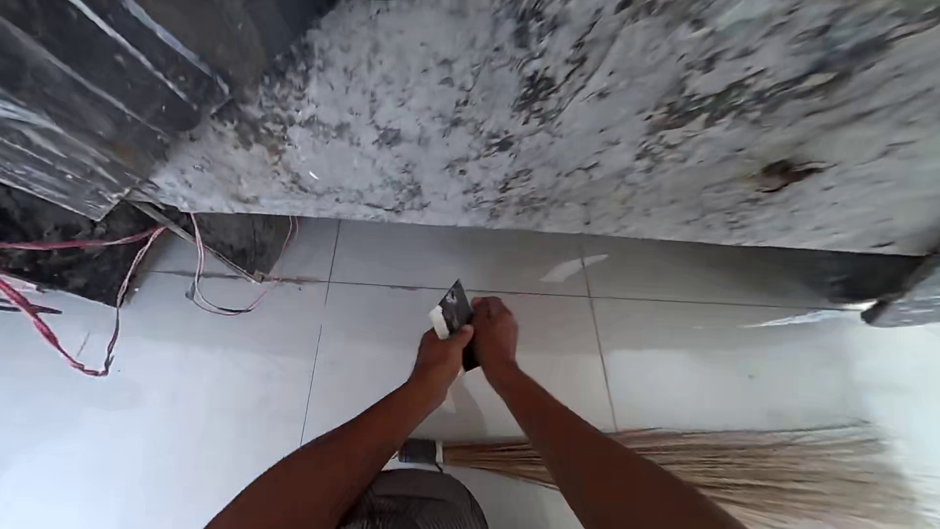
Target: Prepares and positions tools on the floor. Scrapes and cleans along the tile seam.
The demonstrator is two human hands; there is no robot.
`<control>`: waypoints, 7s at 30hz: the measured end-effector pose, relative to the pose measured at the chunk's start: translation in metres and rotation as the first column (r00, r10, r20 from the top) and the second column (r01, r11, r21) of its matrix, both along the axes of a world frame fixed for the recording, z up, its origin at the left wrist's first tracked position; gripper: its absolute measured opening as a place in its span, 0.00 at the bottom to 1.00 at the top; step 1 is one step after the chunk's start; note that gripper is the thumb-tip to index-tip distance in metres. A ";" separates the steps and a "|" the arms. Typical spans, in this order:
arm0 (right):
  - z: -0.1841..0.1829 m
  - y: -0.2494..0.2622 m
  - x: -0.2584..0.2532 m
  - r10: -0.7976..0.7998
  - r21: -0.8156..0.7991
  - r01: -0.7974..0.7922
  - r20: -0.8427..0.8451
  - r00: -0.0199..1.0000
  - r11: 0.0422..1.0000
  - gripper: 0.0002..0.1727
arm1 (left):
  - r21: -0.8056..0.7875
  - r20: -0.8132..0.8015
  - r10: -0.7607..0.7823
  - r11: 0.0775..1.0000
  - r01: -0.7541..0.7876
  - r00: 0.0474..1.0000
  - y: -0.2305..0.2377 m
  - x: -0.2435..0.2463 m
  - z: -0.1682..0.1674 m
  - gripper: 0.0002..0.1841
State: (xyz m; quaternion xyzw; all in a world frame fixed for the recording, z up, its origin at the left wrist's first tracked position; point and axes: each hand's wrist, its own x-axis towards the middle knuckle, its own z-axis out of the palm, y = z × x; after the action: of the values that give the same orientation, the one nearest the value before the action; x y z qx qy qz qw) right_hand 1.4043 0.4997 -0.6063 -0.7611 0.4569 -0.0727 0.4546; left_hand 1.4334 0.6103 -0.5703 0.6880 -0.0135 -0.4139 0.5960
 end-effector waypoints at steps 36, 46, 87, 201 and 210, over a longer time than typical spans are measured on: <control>-0.167 -0.006 -0.088 0.070 -0.597 -0.181 -0.205 0.976 0.781 0.29 | 0.797 0.564 -0.826 0.549 0.250 0.015 0.014 0.160 -0.125 0.27; -0.162 -0.006 -0.089 0.084 -0.581 -0.183 -0.193 0.978 0.794 0.31 | 0.788 0.580 -0.814 0.572 0.228 0.039 0.037 0.161 -0.127 0.31; -0.160 -0.006 -0.086 0.073 -0.569 -0.166 -0.183 0.980 0.805 0.35 | 0.930 0.301 -0.699 0.366 -0.038 0.648 0.142 0.225 -0.095 0.26; -0.171 -0.008 -0.092 0.093 -0.613 -0.175 -0.164 0.982 0.770 0.34 | 0.823 0.537 -0.726 0.562 -0.080 0.429 0.354 0.199 -0.118 0.32; -0.163 0.011 -0.071 0.058 -0.571 -0.142 -0.164 0.985 0.809 0.31 | 0.846 0.521 -0.698 0.496 -0.193 0.491 0.393 0.301 -0.130 0.20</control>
State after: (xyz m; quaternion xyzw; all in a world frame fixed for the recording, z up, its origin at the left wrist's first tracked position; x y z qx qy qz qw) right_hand 1.3330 0.5104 -0.7692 -0.8896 0.4025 -0.1315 0.1714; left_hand 1.7346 1.0034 -0.7002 0.9720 -0.2174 -0.0841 0.0290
